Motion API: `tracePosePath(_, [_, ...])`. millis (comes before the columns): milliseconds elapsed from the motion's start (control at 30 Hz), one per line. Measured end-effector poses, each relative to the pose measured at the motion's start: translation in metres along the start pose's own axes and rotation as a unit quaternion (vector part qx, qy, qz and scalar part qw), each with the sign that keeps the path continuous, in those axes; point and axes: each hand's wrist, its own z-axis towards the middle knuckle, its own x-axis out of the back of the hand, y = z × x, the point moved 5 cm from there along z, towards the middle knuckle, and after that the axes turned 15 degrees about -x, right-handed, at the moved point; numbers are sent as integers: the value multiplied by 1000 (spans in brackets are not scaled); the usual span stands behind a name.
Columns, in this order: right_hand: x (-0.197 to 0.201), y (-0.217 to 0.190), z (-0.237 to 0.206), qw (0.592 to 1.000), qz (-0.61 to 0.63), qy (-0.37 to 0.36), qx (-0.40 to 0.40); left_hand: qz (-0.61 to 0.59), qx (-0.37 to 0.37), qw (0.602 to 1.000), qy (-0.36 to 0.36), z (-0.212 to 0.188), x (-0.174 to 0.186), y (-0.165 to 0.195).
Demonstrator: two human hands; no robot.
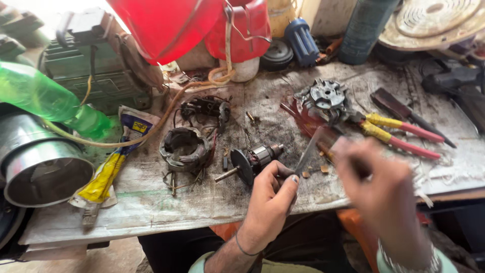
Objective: The person holds a small cylindrical metal part on a workbench and uses a metal file to smooth its surface. They repeatedly stroke the file along the part, rotating it to work different areas. The person then uses a wire brush to clean the filed surface before continuing to file.
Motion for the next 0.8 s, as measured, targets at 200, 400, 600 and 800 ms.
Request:
tracePosePath(200, [15,-18,0,990,-61,100,76,49,-18,999,-8,-1,2,2])
tracePosePath(400, [1,-30,-6,995,-31,-26,92,-1,11,1000,13,-1,2,-2])
tracePosePath(600, [-2,-39,-11,974,80,-123,174,-5,-17,1000,-4,-1,0,1])
tracePosePath(800, [3,-10,-6,1000,-20,2,-7,-16,5,1000,7,-1,2,-1])
